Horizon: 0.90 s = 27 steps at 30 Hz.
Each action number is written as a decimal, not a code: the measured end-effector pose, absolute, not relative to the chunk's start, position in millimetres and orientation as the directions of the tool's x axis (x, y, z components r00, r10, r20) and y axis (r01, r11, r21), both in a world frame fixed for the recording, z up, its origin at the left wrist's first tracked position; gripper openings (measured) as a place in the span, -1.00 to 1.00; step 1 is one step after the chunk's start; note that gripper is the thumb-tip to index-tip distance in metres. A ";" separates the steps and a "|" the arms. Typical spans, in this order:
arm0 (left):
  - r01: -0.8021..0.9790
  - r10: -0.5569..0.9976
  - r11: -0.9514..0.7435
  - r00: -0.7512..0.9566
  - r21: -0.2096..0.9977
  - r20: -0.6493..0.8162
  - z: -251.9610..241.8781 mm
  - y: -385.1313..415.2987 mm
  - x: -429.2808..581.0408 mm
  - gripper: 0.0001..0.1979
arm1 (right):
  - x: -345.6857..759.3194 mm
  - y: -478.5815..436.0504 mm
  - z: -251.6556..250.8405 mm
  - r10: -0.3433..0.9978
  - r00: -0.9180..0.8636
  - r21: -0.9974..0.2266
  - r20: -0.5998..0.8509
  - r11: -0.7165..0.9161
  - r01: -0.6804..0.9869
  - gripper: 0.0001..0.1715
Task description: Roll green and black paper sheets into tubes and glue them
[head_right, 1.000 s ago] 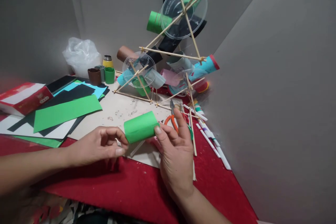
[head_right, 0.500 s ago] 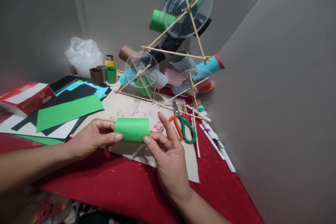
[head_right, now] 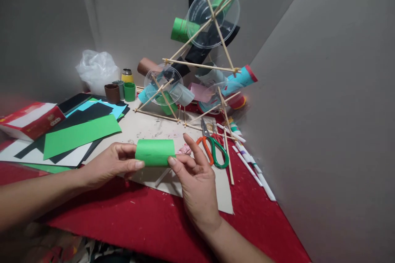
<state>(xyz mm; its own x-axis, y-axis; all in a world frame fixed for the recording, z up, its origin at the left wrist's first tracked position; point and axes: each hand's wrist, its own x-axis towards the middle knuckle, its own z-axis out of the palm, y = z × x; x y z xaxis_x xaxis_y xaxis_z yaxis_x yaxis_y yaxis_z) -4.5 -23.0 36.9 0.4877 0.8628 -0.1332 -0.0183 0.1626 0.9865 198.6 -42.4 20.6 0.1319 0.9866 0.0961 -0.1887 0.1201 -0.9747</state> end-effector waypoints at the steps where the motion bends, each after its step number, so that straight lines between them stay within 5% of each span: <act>1: -0.020 0.859 0.158 0.495 0.987 -0.127 36.4 -22.7 -4.2 -0.69 | 198.1 -42.1 20.7 0.989 0.126 -0.975 0.084 0.107 -0.194 -0.27; 10: 0.084 0.895 0.120 0.422 0.989 -0.145 35.7 -20.0 -8.7 -0.57 | 196.9 -40.4 21.1 0.999 -0.001 -0.965 0.042 0.041 -0.259 -0.25; 21: 0.112 0.850 0.088 0.510 0.990 -0.133 36.3 -17.0 -12.0 -0.54 | 200.7 -33.8 27.4 0.996 0.050 -0.951 0.070 0.082 -0.298 -0.32; 27: 0.184 0.910 -0.127 0.413 0.975 0.040 65.4 -11.2 -27.2 -0.62 | 206.2 -29.8 38.4 0.989 0.129 -0.918 0.064 0.110 -0.382 -0.35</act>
